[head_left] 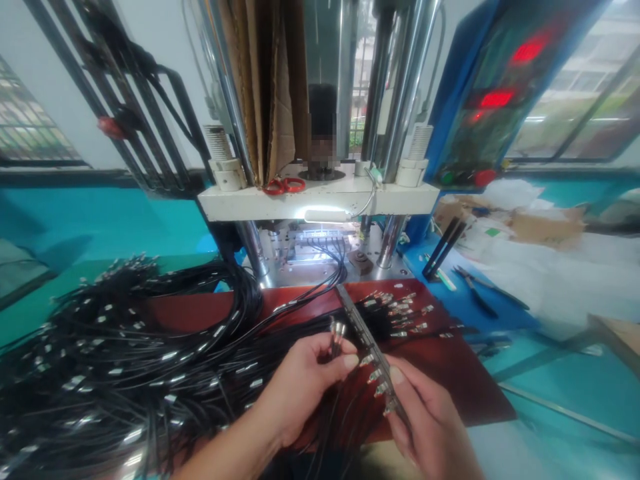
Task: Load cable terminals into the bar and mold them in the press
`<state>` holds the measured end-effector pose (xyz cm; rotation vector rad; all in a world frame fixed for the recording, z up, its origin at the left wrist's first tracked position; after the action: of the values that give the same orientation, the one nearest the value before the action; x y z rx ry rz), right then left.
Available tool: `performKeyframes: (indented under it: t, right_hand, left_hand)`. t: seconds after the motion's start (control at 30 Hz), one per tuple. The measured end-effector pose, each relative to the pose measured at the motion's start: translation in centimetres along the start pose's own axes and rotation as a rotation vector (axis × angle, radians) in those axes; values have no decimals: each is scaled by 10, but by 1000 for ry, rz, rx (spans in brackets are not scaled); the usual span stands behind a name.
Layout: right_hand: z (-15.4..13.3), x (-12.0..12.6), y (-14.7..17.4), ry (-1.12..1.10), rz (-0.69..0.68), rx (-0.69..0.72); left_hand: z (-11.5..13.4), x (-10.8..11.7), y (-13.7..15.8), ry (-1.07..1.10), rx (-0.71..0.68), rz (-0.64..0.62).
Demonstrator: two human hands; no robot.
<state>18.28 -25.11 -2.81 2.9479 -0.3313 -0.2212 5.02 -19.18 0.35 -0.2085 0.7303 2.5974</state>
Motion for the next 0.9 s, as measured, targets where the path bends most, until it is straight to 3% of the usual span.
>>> performKeyframes:
  t: [0.17,0.5,0.7,0.9]
  right_hand:
    - [-4,-1,0,-40,-12,-8]
    - [-1,-2,1,-5,-36,-39]
    - [-1,-5,1,20,-99,-28]
    - [-12,-5,3,33,-71,16]
  left_hand:
    - [-6,9,0,239,43,-70]
    - [-6,9,4,300,90,-36]
    - [-8,5,2,211,94,3]
    - [-12,11,-1,-42,82,172]
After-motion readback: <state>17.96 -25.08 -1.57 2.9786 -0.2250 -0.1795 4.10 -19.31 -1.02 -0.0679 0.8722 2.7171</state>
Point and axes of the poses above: each hand's wrist, its own y-axis away from the middle knuckle, its own x-axis out of the back of the hand, z = x × y, the point moved 10 cm from there along -y, towards the middle knuckle, and after that the axes turned 10 degrees about x, right-handed, at the moved point
